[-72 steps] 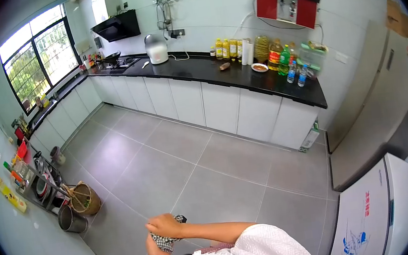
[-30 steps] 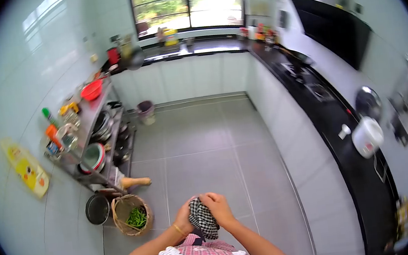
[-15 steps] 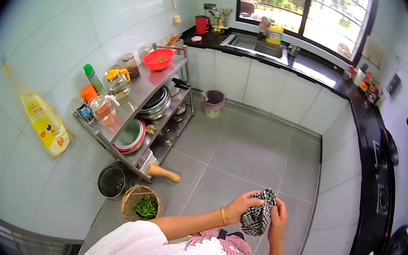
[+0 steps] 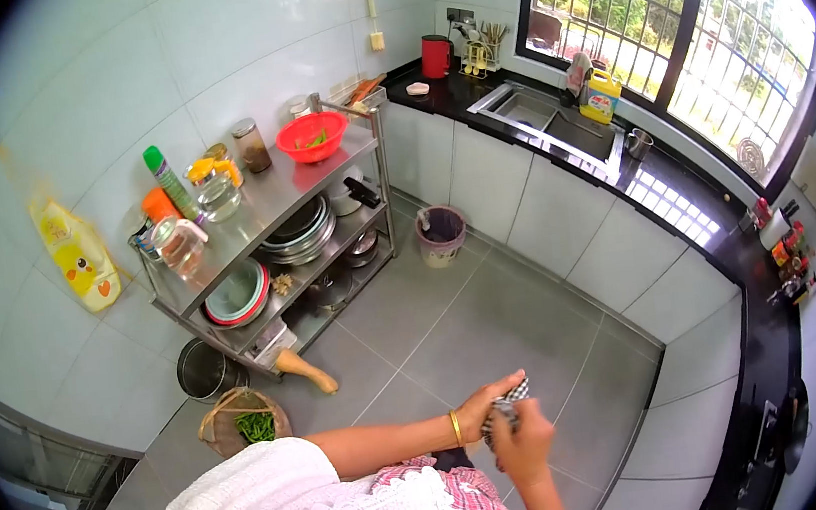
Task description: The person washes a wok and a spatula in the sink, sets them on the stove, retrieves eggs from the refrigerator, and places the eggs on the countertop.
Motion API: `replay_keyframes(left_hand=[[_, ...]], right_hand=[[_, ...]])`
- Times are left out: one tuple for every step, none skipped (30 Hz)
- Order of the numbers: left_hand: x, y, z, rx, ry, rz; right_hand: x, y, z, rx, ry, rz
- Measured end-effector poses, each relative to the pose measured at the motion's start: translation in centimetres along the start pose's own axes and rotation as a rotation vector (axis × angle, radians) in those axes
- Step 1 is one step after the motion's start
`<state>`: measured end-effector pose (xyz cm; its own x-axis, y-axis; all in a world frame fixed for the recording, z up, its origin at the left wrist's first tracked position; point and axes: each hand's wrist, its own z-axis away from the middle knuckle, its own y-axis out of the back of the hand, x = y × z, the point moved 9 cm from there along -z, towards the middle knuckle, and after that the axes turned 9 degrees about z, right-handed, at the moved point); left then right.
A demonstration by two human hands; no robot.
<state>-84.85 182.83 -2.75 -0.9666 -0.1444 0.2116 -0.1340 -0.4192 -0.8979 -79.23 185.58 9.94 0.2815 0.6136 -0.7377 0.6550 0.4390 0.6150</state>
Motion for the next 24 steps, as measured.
replay_keyframes(left_hand=[[0.3,-0.7,-2.5,-0.066,0.054,-0.001],[0.4,-0.6,-4.5,-0.065,0.059,-0.004],[1.6,-1.0,-5.7,-0.052,-0.03,0.023],[2.7,-1.7,-6.7,-0.039,-0.117,0.052],[2.8,-2.8,-8.0,-0.04,-0.107,0.052],[3.4,-3.3,-9.0,0.08,-0.164,0.031],[4.2,-3.4,-10.3,0.198,-0.221,0.007],[4.6,-2.7,-12.5,0.201,-0.28,-0.074],[5.1,-3.3,-14.3,0.196,-0.27,-0.086],[5.9,-3.4,-15.9,0.241,-0.279,-0.134],[6.5,-3.4,-17.5,0.286,-0.285,-0.18],[6.7,-3.3,-19.3,0.296,-0.208,-0.166],[7.6,-3.1,-21.5,0.287,-0.185,-0.176],[8.1,-4.0,-24.3,0.107,-0.128,-0.047],[9.8,-3.9,-27.1,0.083,-0.158,-0.269],[11.6,-4.2,-29.7,0.067,-0.196,-0.49],[11.7,-4.8,-32.1,0.046,-0.17,-0.498],[11.9,-6.3,-34.3,-0.034,-0.132,-0.209],[12.5,-9.1,-35.2,-0.1,-0.083,0.083],[13.8,-9.0,-36.1,0.211,-0.093,-0.168],[14.4,-10.8,-37.5,0.202,-0.06,-0.185],[14.8,-12.6,-39.1,0.147,-0.045,-0.2],[15.1,-14.2,-40.9,0.092,-0.025,-0.213],[15.3,-15.9,-42.8,0.024,0.027,-0.236]], right_hand=[[-2.2,-0.9,-1.6,-0.058,0.278,0.106],[-3.9,-1.7,-2.5,-0.114,0.551,0.214],[-3.0,-1.7,-4.7,-0.112,0.544,0.216],[-1.0,-1.4,-7.4,-0.077,0.429,0.162],[1.2,-1.3,-9.8,-0.04,0.314,0.112],[4.1,-1.4,-12.6,-0.006,0.231,0.093],[6.5,-1.7,-15.0,0.001,0.225,0.101],[9.7,-1.8,-17.5,0.011,0.134,0.128],[11.6,-1.6,-19.6,0.024,0.041,0.149],[12.6,-1.5,-20.9,0.016,0.024,0.172],[13.5,-1.4,-22.1,0.026,0.01,0.175],[13.2,-1.2,-23.2,-0.002,0.029,0.191],[12.7,-1.0,-24.4,-0.025,0.046,0.211],[11.3,-0.8,-25.5,-0.03,0.121,0.141],[10.9,-1.7,-26.1,-0.046,0.271,0.165],[10.2,-2.0,-27.2,-0.015,0.367,0.186],[9.6,-1.9,-28.5,0.017,0.467,0.211],[11.1,-1.9,-31.2,0.041,0.453,0.231],[14.6,-1.3,-34.4,0.103,0.271,0.226],[18.0,-0.3,-37.0,0.165,0.084,0.217],[19.7,0.7,-39.6,0.188,0.056,0.229],[21.8,2.4,-42.3,0.233,-0.025,0.238],[23.7,3.9,-44.3,0.279,-0.11,0.247],[25.0,5.0,-45.7,0.306,-0.149,0.259]])
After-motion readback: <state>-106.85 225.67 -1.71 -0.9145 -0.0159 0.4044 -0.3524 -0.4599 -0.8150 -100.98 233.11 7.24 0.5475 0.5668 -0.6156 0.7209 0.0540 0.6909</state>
